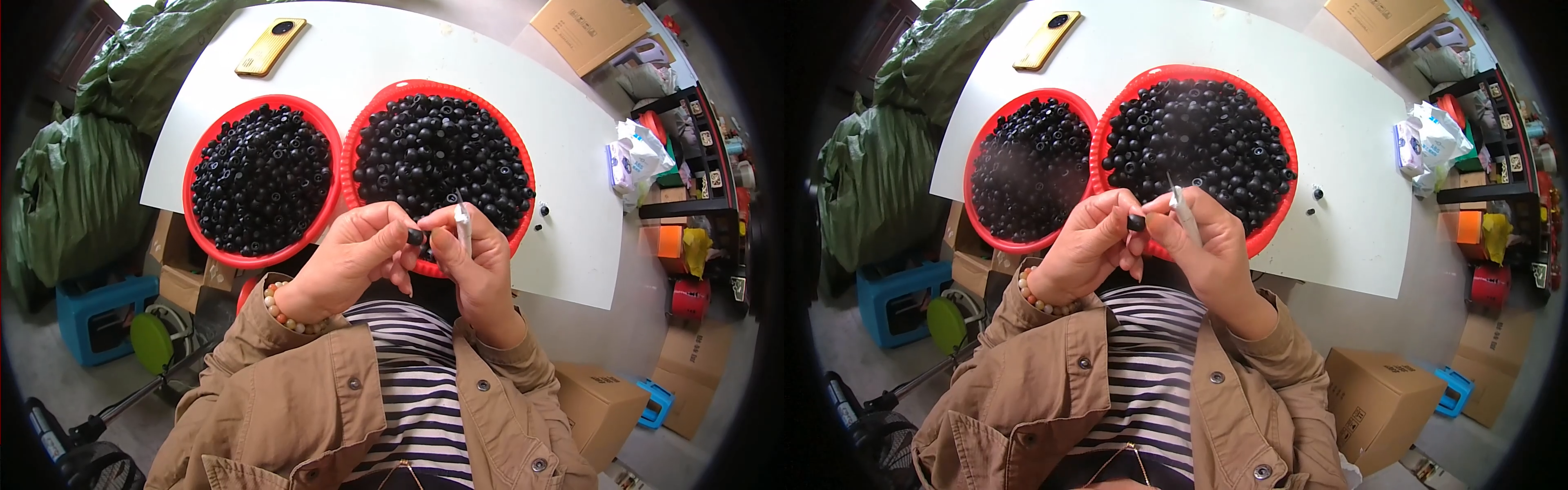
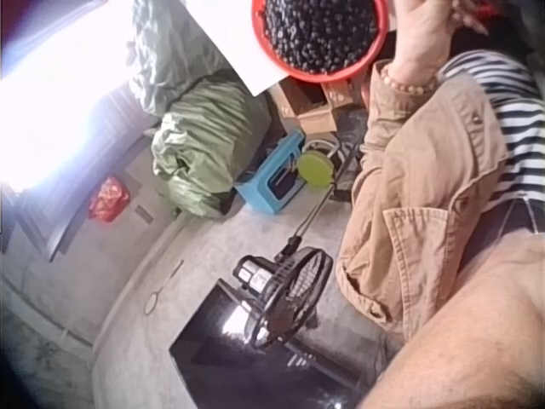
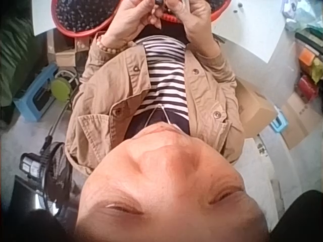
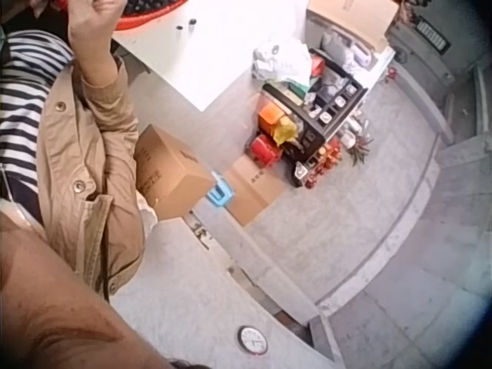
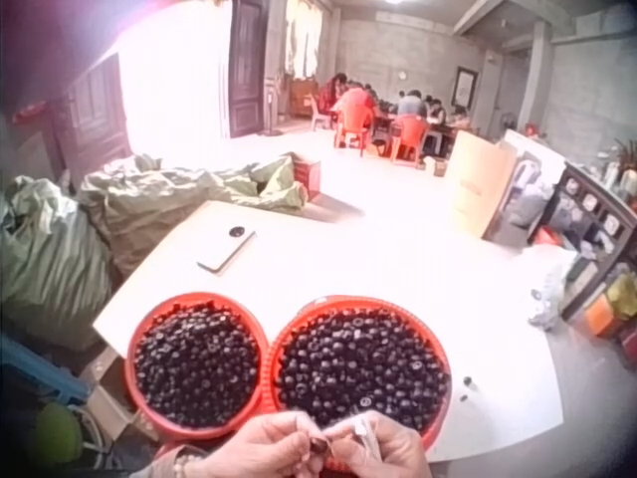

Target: Assembling small plastic components by inserting white inserts into black shells.

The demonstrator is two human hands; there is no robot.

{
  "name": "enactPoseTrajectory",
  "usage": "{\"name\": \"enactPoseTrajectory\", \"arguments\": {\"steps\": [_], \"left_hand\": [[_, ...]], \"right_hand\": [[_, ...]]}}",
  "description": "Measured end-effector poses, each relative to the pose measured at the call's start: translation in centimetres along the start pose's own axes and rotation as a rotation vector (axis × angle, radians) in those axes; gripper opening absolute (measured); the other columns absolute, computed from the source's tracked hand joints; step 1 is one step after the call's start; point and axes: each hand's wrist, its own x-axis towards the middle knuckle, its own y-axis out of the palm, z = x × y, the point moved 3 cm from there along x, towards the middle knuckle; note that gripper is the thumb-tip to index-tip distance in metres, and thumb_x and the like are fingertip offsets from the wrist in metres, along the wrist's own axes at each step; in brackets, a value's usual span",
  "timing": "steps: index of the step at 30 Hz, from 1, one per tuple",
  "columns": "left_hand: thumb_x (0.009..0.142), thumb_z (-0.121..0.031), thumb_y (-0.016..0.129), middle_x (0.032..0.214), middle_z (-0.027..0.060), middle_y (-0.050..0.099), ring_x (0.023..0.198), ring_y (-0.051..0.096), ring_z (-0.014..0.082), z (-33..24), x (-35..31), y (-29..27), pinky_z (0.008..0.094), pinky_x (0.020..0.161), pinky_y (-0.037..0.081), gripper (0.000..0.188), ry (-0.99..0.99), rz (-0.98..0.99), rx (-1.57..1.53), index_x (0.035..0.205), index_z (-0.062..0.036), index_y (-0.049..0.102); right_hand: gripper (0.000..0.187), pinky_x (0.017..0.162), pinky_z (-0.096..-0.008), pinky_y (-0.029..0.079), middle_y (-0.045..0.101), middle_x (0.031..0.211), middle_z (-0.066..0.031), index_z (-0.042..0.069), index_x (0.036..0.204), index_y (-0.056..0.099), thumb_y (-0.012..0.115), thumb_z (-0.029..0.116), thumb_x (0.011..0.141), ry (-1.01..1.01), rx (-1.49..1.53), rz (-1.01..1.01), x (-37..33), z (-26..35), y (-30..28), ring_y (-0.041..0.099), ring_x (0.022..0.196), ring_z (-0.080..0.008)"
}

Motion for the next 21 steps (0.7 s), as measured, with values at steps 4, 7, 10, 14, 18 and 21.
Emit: {"name": "enactPoseTrajectory", "arguments": {"steps": [4, 7, 10, 14, 18, 21], "left_hand": [[0.088, -0.027, 0.048, 0.071, 0.0018, 0.054, 0.058, 0.054, 0.0062, -0.24, 0.13, -0.49, 0.0220, 0.055, 0.050, 0.022, 0.042, -0.051, -0.015, 0.086, -0.0056, 0.051], [0.087, -0.028, 0.048, 0.071, 0.0017, 0.053, 0.059, 0.054, 0.0065, -0.38, 0.05, -0.54, 0.0222, 0.054, 0.050, 0.022, 0.061, -0.059, -0.028, 0.086, -0.0056, 0.051], [0.088, -0.028, 0.048, 0.072, 0.0017, 0.054, 0.059, 0.055, 0.0069, -0.56, -0.01, -0.47, 0.0222, 0.054, 0.050, 0.022, 0.068, -0.064, -0.032, 0.086, -0.0056, 0.051], [0.088, -0.027, 0.048, 0.072, 0.0015, 0.054, 0.060, 0.055, 0.0072, -0.56, -0.03, -0.36, 0.0219, 0.053, 0.050, 0.022, 0.077, -0.079, -0.045, 0.086, -0.0060, 0.051], [0.087, -0.027, 0.048, 0.072, 0.0015, 0.054, 0.059, 0.055, 0.0067, -0.46, -0.03, -0.45, 0.0217, 0.054, 0.050, 0.022, 0.074, -0.087, -0.044, 0.086, -0.0061, 0.051], [0.087, -0.027, 0.049, 0.071, 0.0014, 0.054, 0.058, 0.054, 0.0062, -0.39, 0.00, -0.58, 0.0219, 0.054, 0.050, 0.021, 0.064, -0.075, -0.039, 0.086, -0.0062, 0.051]], "right_hand": [[0.029, 0.066, -0.0183, 0.041, 0.057, 0.081, -0.0034, 0.000, 0.108, 0.047, 0.054, 0.016, 0.085, -0.024, -0.075, 0.052, -0.46, 0.21, -0.01, 0.051, 0.073, -0.0051], [0.034, 0.061, -0.0163, 0.037, 0.056, 0.078, -0.0009, 0.001, 0.114, 0.047, 0.055, 0.018, 0.085, -0.043, -0.158, 0.046, -0.64, 0.25, 0.28, 0.047, 0.068, -0.0026], [0.032, 0.056, -0.0160, 0.035, 0.054, 0.072, 0.0012, 0.003, 0.113, 0.049, 0.055, 0.015, 0.084, -0.039, -0.347, 0.039, -0.69, 0.25, 0.23, 0.044, 0.062, -0.0011], [0.031, 0.053, -0.0163, 0.033, 0.052, 0.067, 0.0025, 0.004, 0.112, 0.050, 0.056, 0.012, 0.083, -0.071, -0.371, 0.025, -0.66, 0.47, 0.41, 0.041, 0.058, -0.0005], [0.032, 0.053, -0.0162, 0.033, 0.052, 0.067, 0.0024, 0.004, 0.112, 0.050, 0.057, 0.012, 0.082, -0.042, -0.359, 0.023, -0.76, 0.34, 0.30, 0.041, 0.059, -0.0005], [0.031, 0.053, -0.0159, 0.033, 0.052, 0.070, 0.0024, 0.003, 0.112, 0.050, 0.056, 0.011, 0.083, -0.023, -0.344, 0.033, -0.75, 0.22, 0.12, 0.042, 0.059, -0.0005]]}}
